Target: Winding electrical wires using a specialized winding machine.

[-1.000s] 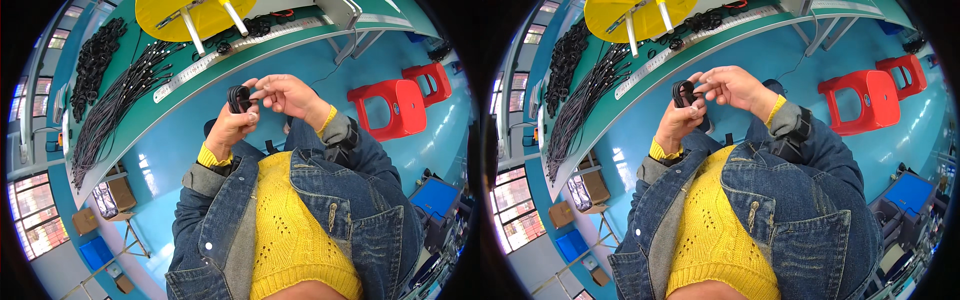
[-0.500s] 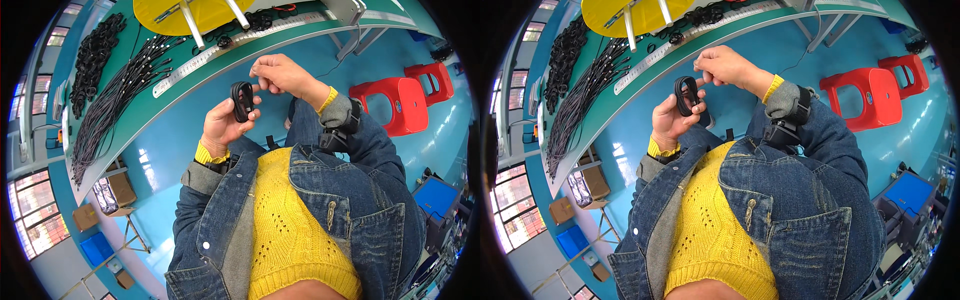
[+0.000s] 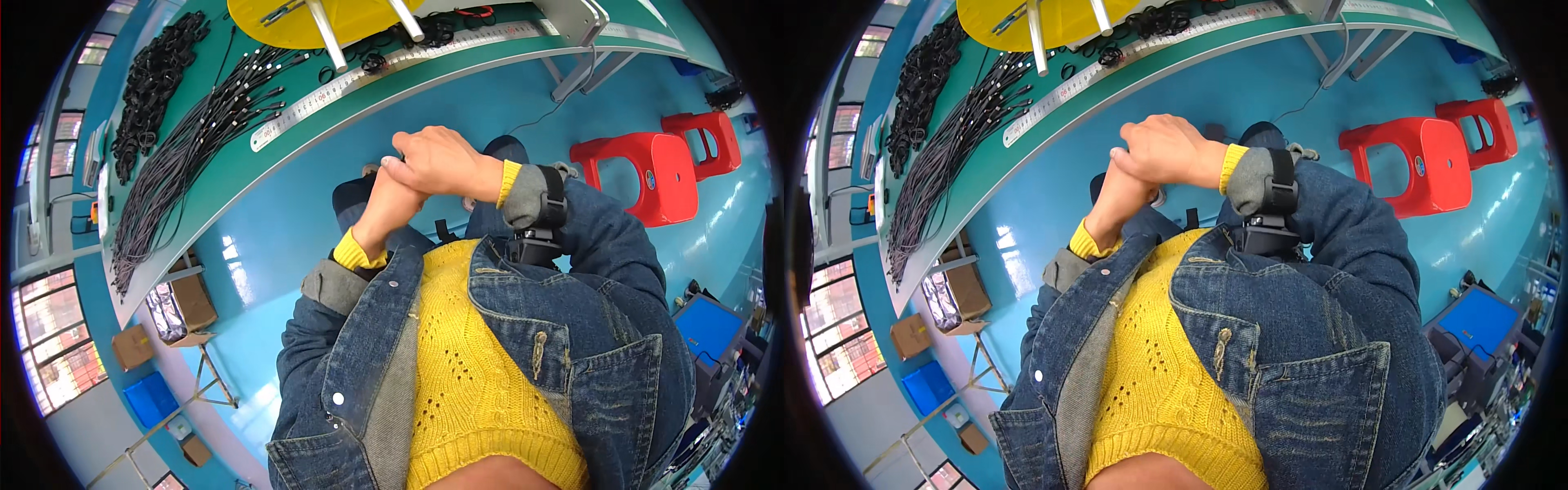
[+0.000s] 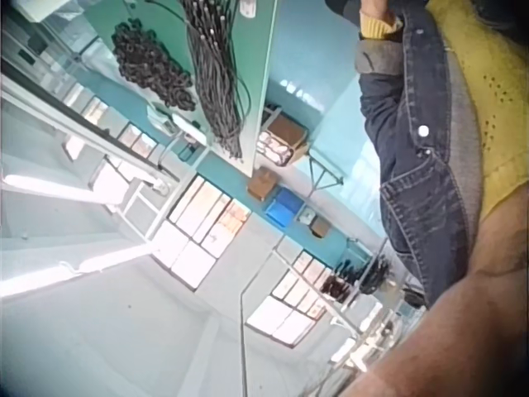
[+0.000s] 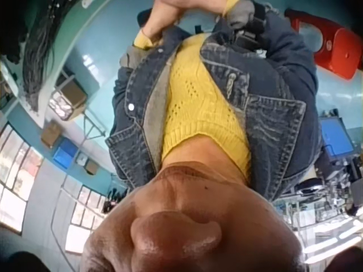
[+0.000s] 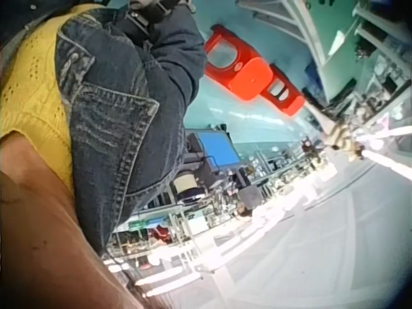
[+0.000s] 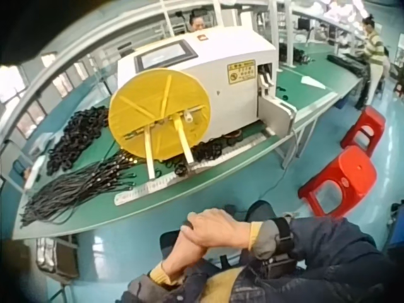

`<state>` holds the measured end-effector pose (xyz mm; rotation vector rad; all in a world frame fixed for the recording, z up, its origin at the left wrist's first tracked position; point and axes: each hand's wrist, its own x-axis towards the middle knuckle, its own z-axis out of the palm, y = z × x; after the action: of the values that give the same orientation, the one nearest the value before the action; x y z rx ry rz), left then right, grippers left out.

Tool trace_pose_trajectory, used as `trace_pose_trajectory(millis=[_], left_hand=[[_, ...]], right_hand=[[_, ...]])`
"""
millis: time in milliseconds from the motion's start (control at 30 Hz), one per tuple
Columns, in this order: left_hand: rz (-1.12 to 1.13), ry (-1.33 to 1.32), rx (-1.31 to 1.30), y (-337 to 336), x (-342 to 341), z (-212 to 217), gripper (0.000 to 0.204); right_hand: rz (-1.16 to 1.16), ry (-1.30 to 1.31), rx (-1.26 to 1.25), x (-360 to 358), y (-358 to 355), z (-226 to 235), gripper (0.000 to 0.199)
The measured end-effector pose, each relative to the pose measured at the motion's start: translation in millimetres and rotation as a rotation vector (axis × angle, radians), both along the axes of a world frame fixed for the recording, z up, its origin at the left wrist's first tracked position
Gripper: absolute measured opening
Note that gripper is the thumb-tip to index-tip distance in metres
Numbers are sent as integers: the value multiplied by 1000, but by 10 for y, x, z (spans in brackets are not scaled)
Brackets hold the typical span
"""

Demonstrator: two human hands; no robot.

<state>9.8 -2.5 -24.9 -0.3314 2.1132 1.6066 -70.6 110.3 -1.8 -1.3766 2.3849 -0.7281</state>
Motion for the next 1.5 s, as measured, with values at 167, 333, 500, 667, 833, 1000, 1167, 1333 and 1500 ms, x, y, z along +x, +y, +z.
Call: trace_pose_trajectory(millis=[167, 333, 500, 667, 833, 1000, 1167, 1333, 1500], left_hand=[[242, -89, 1258, -290, 175, -219, 31], [614, 82, 1281, -424, 279, 279, 37], [521, -75, 1405, -801, 424, -104, 36], [525, -512, 900, -1075, 589, -23, 27], [887, 753, 682, -2944, 179, 1410, 34], [649, 437, -1070, -3984, 303, 941, 23], [492, 489, -1152, -3645, 402, 464, 19], [695, 589, -1121, -3543, 472, 559, 15], [816, 870, -1000, -3141, 580, 942, 9]], right_hand=[[-165, -678, -173, -227, -6, -39, 48], [-226, -868, -147, -312, 154, -104, 39], [-149, -772, -98, -308, 429, -751, 29], [-144, -849, 98, -143, 691, -996, 23], [-181, -812, 122, -104, 791, -1033, 22], [-224, -848, 95, -154, 600, -889, 21], [-272, -819, 131, -170, 642, -848, 20], [-248, -825, 79, -146, 623, -789, 19], [-241, -813, 40, -155, 694, -772, 18]])
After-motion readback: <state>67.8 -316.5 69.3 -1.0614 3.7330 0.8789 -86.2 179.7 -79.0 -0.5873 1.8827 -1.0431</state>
